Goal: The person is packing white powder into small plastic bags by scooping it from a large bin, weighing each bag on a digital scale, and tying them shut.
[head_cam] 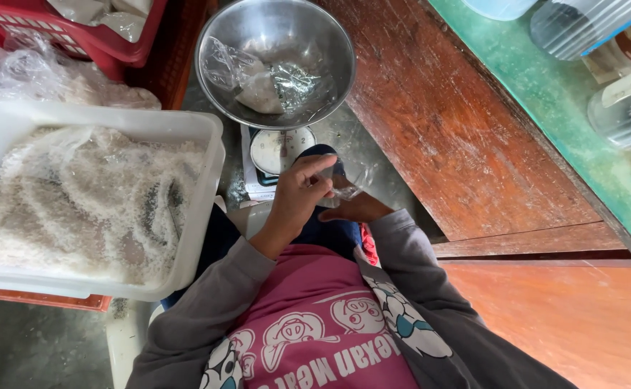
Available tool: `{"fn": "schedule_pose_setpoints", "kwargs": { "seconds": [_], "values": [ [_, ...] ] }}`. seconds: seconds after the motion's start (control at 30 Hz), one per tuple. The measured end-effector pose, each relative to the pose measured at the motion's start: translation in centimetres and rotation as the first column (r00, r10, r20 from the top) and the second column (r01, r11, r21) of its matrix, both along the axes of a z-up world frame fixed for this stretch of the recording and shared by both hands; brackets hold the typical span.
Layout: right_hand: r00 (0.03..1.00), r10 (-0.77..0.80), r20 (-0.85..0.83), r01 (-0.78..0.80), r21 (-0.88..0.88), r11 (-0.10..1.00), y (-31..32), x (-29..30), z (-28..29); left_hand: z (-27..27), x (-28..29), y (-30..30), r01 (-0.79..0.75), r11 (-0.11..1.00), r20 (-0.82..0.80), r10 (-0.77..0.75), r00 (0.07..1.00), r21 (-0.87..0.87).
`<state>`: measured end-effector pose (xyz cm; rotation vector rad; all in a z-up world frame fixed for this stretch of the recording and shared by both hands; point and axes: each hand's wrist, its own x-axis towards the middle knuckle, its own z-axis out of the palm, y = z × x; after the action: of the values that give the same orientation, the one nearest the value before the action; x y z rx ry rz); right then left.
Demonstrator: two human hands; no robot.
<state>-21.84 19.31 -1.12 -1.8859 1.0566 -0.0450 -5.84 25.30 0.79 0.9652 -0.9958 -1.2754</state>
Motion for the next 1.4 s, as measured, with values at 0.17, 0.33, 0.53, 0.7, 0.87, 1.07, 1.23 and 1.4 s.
{"fn": "schedule_pose_setpoints", "kwargs": {
  "seconds": [0.17,0.33,0.53,0.7,0.87,1.07,1.23,1.4],
  "values": [
    [0.995,-0.087,0.055,0.087,-0.009,0.996,0.7,1.1,0.4,1.1,-0.6,1.1,0.004,1.0,0.024,-0.005,1.0,0.014],
    [0.99,-0.102,0.102,0.103,-0.011,0.995,0.5,1.3,-1.2,2.4,0.0,1.8,0.005,0.986,0.142,0.02,0.99,-0.168],
    [0.976,-0.146,0.158,0.151,-0.017,0.988,-0.1,0.9,-3.9,5.0,1.5,2.8,-0.115,0.9,0.131,0.185,0.974,-0.421],
    [0.956,-0.189,0.226,0.187,0.027,0.982,-0.3,-0.1,-5.6,-1.9,4.3,1.5,0.044,0.966,0.497,0.091,0.863,-0.254],
    [0.87,-0.157,0.468,0.167,0.02,0.986,-0.7,1.2,-6.8,-5.0,3.9,1.3,0.366,0.922,0.69,-0.348,0.635,0.128],
    [0.812,0.27,0.518,0.058,-0.532,0.845,-1.3,0.5,-12.3,-5.8,4.0,1.6,0.312,0.932,0.533,-0.36,0.766,0.182],
    [0.784,0.177,0.595,0.064,-0.361,0.93,-0.1,1.3,-8.9,-9.8,3.6,1.0,0.225,0.972,0.566,-0.221,0.794,0.065],
    [0.887,0.27,0.374,0.012,-0.603,0.798,-2.0,-0.2,-12.8,-16.2,2.7,-0.4,0.226,0.962,0.486,-0.271,0.831,0.151]
  ]
}}
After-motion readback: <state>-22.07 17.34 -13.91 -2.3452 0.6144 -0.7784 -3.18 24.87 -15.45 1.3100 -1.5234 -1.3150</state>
